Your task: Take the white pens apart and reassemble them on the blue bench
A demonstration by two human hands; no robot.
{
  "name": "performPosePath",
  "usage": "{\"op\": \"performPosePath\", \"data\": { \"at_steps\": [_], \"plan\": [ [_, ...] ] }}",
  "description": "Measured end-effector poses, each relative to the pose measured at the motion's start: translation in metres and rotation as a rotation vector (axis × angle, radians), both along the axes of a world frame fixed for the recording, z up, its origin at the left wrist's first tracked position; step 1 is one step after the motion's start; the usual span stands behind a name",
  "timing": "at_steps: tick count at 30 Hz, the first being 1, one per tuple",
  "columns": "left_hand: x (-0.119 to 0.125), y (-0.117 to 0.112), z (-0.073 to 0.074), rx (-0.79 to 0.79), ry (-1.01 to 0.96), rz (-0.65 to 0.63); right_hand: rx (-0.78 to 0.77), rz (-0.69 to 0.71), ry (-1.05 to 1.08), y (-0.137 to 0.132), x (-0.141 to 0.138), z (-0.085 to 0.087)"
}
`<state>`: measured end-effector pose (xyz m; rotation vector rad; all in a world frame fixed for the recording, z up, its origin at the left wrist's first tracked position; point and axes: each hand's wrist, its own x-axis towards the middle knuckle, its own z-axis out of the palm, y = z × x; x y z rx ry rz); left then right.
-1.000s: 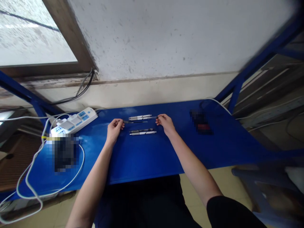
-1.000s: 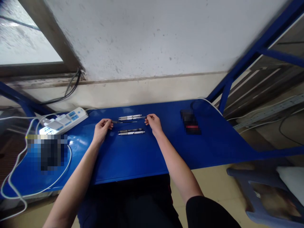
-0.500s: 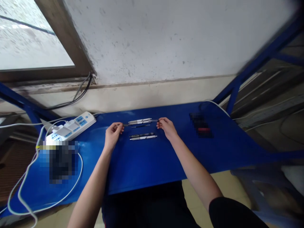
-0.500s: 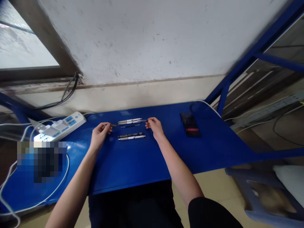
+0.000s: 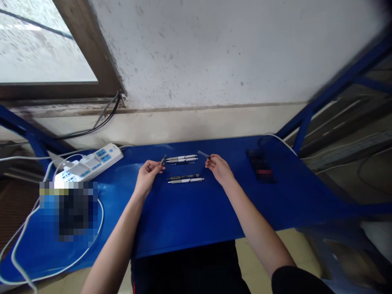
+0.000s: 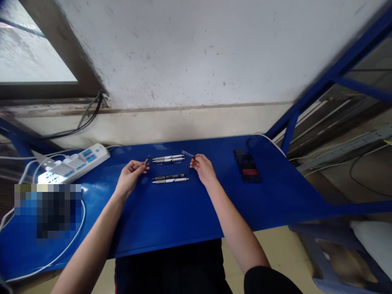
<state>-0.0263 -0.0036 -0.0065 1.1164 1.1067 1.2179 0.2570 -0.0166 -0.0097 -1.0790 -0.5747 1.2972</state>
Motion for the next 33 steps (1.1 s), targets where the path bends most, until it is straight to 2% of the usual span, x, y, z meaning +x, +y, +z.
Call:
{"op": "performPosePath", "data": {
  "at_steps": [5,12,19,24,29,33],
  "plan": [
    [0.0014,0.0009,0.0024,-0.040,-0.117,-0.052,-0.013,0.057,0.092,0.0013,0.0009,0.0013],
    [0.0043,0.0007,0.0074,-0.105,-0.245,-0.058,0.006,0.117,0.061,0.0007,0.0068,0.0047],
    [0.0034,0.0019,0.0020,-0.130,-0.337,-0.024,-0.005,0.147,0.040,-0.0016,0.0019,0.0008],
    [-0.0022,0.0074,0.0007,-0.129,-0.341,-0.065,0.017,0.129,-0.039,-0.0017,0.0015,0.0021],
    [-0.0034,0.0065,0.0000,-0.154,-0.297,-0.018,0.023,0.122,-0.118,-0.0016,0.0021,0.0034],
    [-0.0020,0.0037,0.0005,-0.092,-0.288,-0.014,0.035,0.153,-0.149,-0.0025,-0.0010,0.0035]
  ]
}}
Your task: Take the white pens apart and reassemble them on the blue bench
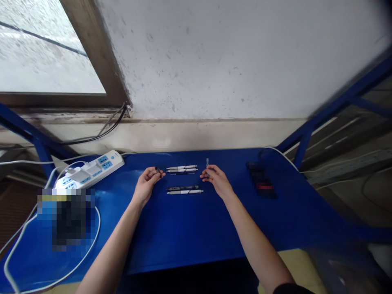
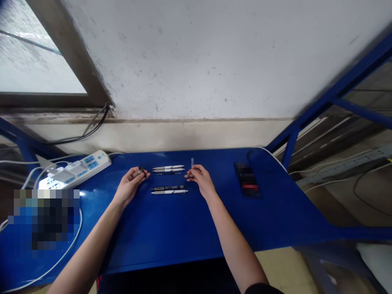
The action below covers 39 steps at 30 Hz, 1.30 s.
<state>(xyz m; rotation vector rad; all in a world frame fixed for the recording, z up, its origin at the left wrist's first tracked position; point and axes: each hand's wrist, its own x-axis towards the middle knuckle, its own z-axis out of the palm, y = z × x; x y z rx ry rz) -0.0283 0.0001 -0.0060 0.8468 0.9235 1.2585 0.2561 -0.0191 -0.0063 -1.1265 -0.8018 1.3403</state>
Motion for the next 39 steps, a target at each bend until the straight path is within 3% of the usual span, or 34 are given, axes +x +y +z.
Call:
{"op": "performPosePath", "data": {
  "at_steps": [4,10,15,20,24,31,39],
  "plan": [
    [0.000,-0.001,0.001,0.057,0.019,0.022,0.046,-0.024,-0.133,0.001,0.000,-0.003],
    [-0.002,-0.001,-0.001,0.072,0.068,0.032,0.205,-0.198,-0.821,0.003,0.012,-0.012],
    [0.003,-0.003,-0.005,0.098,0.134,0.037,0.341,-0.173,-1.213,0.006,0.019,-0.020],
    [0.008,-0.006,-0.003,0.169,0.290,0.036,0.344,-0.178,-1.257,0.006,0.019,-0.021],
    [0.009,-0.008,0.001,0.214,0.382,0.033,0.375,-0.210,-1.226,0.003,0.012,-0.009],
    [0.009,-0.009,0.005,0.252,0.432,0.009,0.471,0.072,-1.272,0.008,-0.019,0.006],
    [0.010,-0.011,0.007,0.229,0.462,-0.015,0.537,0.150,-1.300,0.010,-0.027,-0.003]
  ]
}}
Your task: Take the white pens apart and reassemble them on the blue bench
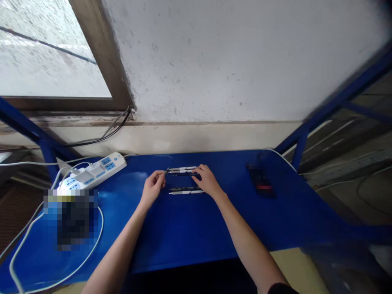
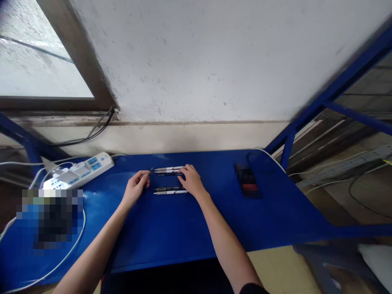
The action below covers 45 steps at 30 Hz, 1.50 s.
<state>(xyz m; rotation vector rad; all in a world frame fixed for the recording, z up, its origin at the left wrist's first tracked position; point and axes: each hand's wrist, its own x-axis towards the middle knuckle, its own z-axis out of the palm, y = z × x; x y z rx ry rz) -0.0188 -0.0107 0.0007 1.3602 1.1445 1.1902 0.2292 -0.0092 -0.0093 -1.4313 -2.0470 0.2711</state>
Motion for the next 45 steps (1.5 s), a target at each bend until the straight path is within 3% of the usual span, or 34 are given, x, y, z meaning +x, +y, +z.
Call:
{"op": "performPosePath", "data": {
  "at_steps": [10,17,24,31,45],
  "plan": [
    [0.001,0.001,-0.001,-0.003,0.018,-0.014,-0.040,0.042,0.009,0.006,0.002,-0.006],
    [0.001,-0.002,0.002,0.016,0.030,-0.024,-0.057,0.075,0.111,0.000,0.002,0.001],
    [0.001,-0.002,-0.001,-0.016,-0.066,-0.012,-0.163,0.033,0.417,-0.009,0.010,0.012],
    [0.002,-0.003,-0.001,-0.017,0.002,-0.021,-0.221,0.088,0.454,-0.013,0.004,0.019],
    [-0.001,-0.003,-0.002,0.005,0.056,-0.044,-0.209,0.071,0.565,-0.012,0.009,0.022]
  ]
}}
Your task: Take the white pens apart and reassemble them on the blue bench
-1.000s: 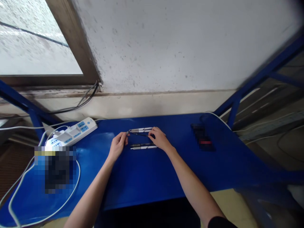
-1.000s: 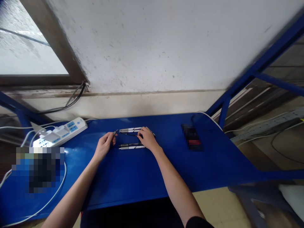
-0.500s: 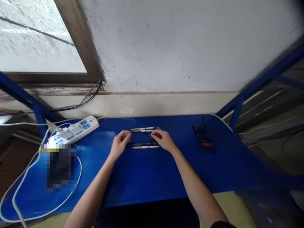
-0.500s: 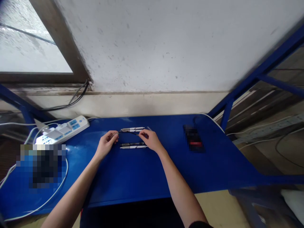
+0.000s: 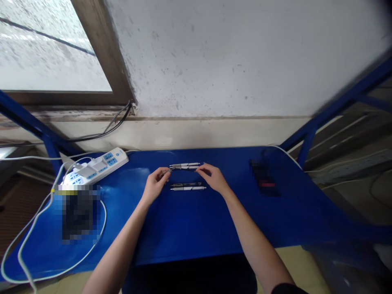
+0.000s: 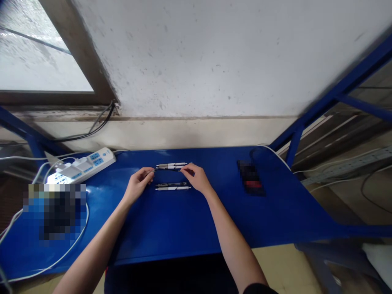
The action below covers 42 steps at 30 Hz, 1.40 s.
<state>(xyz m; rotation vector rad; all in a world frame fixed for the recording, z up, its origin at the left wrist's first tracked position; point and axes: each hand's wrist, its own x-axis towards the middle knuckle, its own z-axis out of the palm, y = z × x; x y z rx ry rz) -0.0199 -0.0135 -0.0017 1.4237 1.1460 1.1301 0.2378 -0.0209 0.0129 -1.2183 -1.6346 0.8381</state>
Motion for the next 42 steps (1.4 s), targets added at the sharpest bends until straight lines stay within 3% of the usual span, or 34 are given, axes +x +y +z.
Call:
{"op": "performPosePath", "data": {
  "at_steps": [8,11,18,23,27,31,35,39,42],
  "plan": [
    [0.000,-0.003,0.004,-0.044,0.028,-0.027,-0.219,-0.064,0.522,0.003,-0.009,-0.006],
    [0.001,-0.003,0.006,-0.040,0.034,-0.023,-0.266,-0.081,0.599,0.002,-0.014,-0.006],
    [0.003,-0.007,0.011,-0.028,0.154,-0.070,-0.175,-0.153,0.266,-0.003,-0.018,-0.006],
    [0.008,-0.010,0.012,-0.009,0.134,-0.159,-0.044,-0.067,-0.029,-0.012,-0.030,-0.005],
    [0.008,-0.008,0.010,-0.029,0.108,-0.116,0.018,-0.043,-0.108,-0.010,-0.027,-0.004],
    [0.004,-0.004,0.005,-0.071,0.084,-0.026,0.152,-0.309,-0.270,0.002,-0.002,-0.012],
    [0.003,0.000,0.001,-0.085,0.002,0.009,0.105,-0.520,-0.529,0.009,0.021,-0.030],
    [0.003,0.001,-0.002,-0.093,-0.095,0.014,0.033,-0.554,-0.644,0.009,0.027,-0.040],
    [0.004,0.001,-0.003,-0.111,-0.165,0.015,0.021,-0.520,-0.518,0.011,0.027,-0.035]
  ]
}}
